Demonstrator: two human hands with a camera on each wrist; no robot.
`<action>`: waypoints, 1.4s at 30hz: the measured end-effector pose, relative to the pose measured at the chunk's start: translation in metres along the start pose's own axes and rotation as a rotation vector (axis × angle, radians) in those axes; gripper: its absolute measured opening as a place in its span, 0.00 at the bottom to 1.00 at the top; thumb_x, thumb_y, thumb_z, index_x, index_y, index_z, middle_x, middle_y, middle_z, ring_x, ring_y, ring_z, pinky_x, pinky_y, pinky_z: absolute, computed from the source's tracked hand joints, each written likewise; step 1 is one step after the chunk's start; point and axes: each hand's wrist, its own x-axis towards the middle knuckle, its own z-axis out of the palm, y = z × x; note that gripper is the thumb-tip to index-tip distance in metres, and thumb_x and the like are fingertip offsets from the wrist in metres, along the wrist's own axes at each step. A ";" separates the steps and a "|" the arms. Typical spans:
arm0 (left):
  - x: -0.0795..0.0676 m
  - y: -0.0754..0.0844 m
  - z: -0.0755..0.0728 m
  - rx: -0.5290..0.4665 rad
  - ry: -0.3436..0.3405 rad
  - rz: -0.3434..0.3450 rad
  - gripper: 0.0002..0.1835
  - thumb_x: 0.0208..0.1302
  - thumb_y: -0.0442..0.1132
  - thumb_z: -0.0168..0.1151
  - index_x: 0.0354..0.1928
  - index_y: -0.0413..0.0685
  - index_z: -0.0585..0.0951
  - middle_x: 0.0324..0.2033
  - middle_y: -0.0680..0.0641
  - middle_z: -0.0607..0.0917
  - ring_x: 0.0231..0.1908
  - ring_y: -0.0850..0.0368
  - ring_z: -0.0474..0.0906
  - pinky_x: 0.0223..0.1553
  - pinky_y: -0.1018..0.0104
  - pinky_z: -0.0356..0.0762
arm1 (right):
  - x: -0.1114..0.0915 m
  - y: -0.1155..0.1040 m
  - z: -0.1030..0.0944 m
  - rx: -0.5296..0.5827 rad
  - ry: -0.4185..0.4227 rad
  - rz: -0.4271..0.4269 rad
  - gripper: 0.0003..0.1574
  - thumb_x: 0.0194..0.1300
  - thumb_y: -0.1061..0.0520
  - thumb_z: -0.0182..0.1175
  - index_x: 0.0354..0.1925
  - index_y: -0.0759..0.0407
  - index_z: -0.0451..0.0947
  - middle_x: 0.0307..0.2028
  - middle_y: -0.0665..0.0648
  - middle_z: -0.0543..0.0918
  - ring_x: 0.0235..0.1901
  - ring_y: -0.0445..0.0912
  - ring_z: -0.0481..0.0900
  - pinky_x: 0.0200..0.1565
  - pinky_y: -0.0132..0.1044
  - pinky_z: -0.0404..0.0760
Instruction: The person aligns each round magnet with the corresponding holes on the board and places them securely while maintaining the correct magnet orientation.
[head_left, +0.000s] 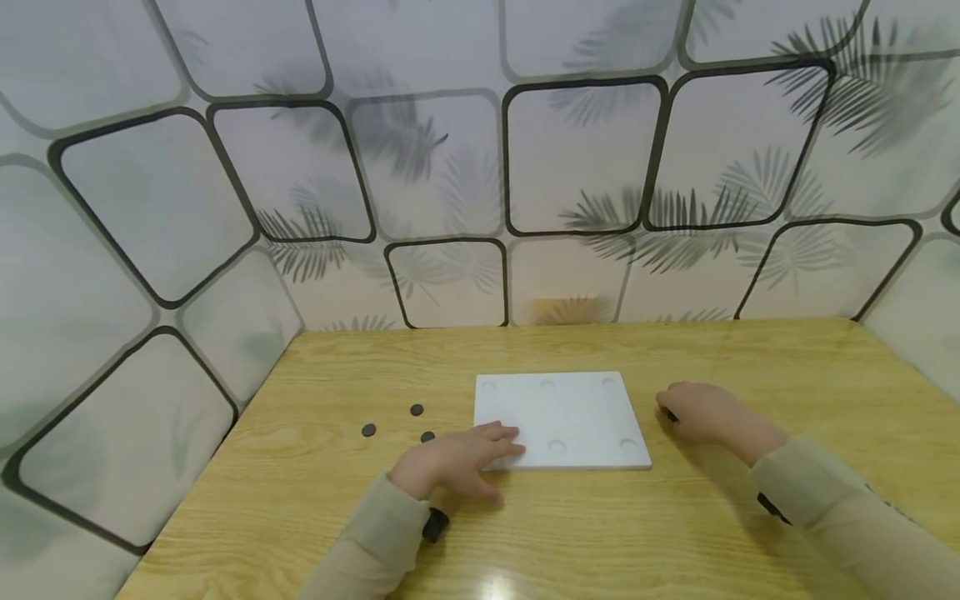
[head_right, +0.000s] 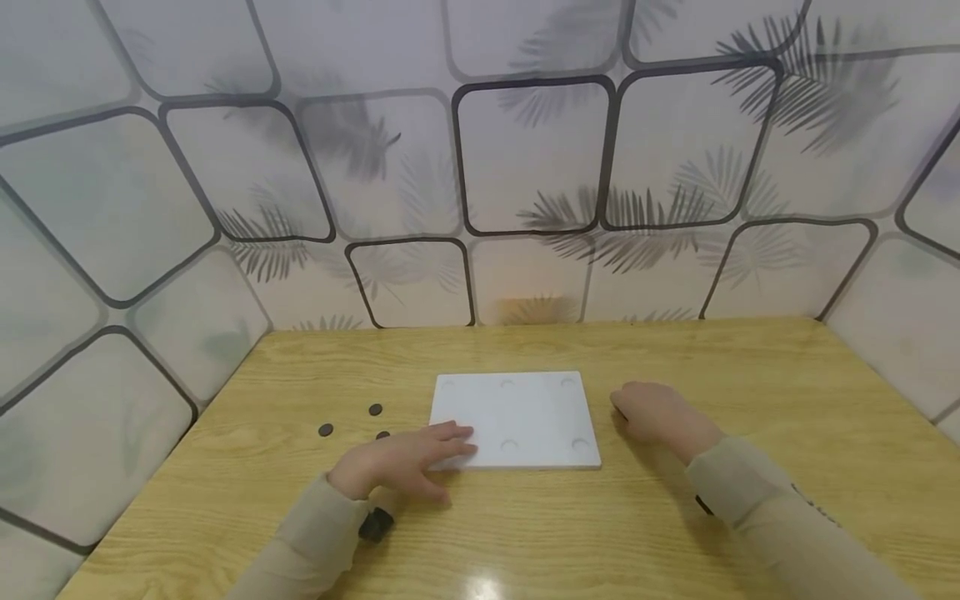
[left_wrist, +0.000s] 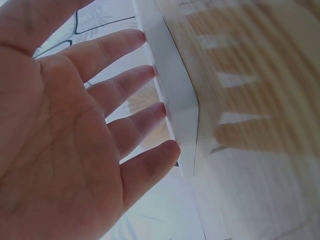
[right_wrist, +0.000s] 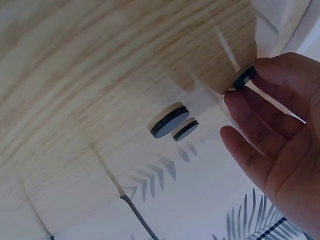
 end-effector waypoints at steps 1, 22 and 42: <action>0.000 0.000 0.001 0.000 -0.001 0.004 0.35 0.54 0.48 0.62 0.64 0.55 0.62 0.65 0.53 0.54 0.65 0.56 0.44 0.61 0.61 0.49 | 0.000 0.000 0.000 0.003 0.000 0.001 0.13 0.53 0.68 0.56 0.20 0.54 0.65 0.19 0.49 0.65 0.19 0.41 0.59 0.22 0.34 0.61; -0.001 0.000 0.003 -0.014 0.007 -0.013 0.35 0.53 0.48 0.63 0.64 0.55 0.63 0.65 0.53 0.54 0.65 0.55 0.44 0.61 0.60 0.48 | 0.008 0.006 0.001 0.066 -0.035 0.001 0.15 0.48 0.72 0.54 0.19 0.54 0.64 0.18 0.48 0.64 0.20 0.42 0.59 0.23 0.34 0.62; 0.001 0.000 0.002 -0.003 0.001 -0.001 0.35 0.53 0.48 0.63 0.64 0.54 0.63 0.65 0.52 0.54 0.65 0.54 0.44 0.61 0.60 0.48 | 0.015 0.001 -0.010 0.089 -0.026 -0.063 0.15 0.49 0.69 0.56 0.18 0.55 0.62 0.17 0.49 0.62 0.19 0.41 0.57 0.22 0.32 0.57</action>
